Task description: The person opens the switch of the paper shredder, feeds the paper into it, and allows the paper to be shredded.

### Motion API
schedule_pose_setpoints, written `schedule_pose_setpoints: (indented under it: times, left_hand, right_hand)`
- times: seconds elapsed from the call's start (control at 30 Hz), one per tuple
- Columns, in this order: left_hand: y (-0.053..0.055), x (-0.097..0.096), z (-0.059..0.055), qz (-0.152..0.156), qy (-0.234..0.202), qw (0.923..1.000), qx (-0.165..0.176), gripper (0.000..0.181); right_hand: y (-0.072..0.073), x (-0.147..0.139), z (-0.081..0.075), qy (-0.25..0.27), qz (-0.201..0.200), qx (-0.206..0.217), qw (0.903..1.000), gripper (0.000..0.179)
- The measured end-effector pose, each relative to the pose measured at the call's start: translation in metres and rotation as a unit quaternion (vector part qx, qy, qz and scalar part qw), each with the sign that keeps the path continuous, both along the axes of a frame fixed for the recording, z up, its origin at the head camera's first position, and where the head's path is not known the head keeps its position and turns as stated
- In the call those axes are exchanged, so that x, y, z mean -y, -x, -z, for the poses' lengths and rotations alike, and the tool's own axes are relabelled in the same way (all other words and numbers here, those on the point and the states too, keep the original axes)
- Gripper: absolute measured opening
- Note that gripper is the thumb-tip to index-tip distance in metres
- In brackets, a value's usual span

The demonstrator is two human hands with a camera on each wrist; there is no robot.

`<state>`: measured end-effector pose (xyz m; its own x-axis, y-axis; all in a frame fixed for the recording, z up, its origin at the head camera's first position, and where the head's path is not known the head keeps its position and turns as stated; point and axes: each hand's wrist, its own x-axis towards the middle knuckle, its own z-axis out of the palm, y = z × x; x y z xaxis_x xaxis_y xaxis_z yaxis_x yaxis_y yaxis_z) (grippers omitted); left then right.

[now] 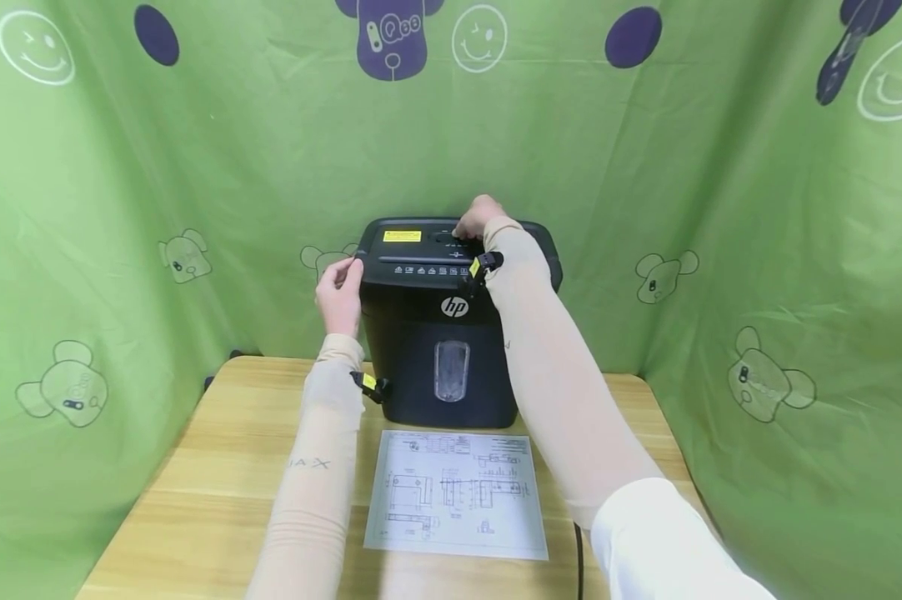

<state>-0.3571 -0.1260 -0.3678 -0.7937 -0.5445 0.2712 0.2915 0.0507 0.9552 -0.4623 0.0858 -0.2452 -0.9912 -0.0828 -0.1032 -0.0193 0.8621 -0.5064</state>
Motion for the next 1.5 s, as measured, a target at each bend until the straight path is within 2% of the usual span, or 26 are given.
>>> schedule_pose_setpoints:
  times: [0.43,0.9,1.33,1.5]
  left_hand:
    - [-0.001,0.001,0.001,0.004,-0.003,1.0,0.001,0.034]
    - [-0.001,0.002,-0.001,0.004,0.003,1.0,0.004,0.032]
    - [-0.001,0.002,-0.002,0.005,0.002,1.0,0.008,0.032]
    - [-0.001,0.003,-0.002,0.006,0.005,0.9999,0.012,0.032]
  right_hand:
    - [-0.009,0.001,-0.001,-0.002,-0.005,-0.007,1.0,0.017]
    - [-0.015,0.003,-0.004,-0.005,0.009,-0.01,0.9999,0.021]
    - [-0.009,0.003,-0.001,0.008,0.021,-0.007,0.9997,0.018]
    - [-0.011,0.004,-0.002,0.006,0.021,-0.008,0.9997,0.024]
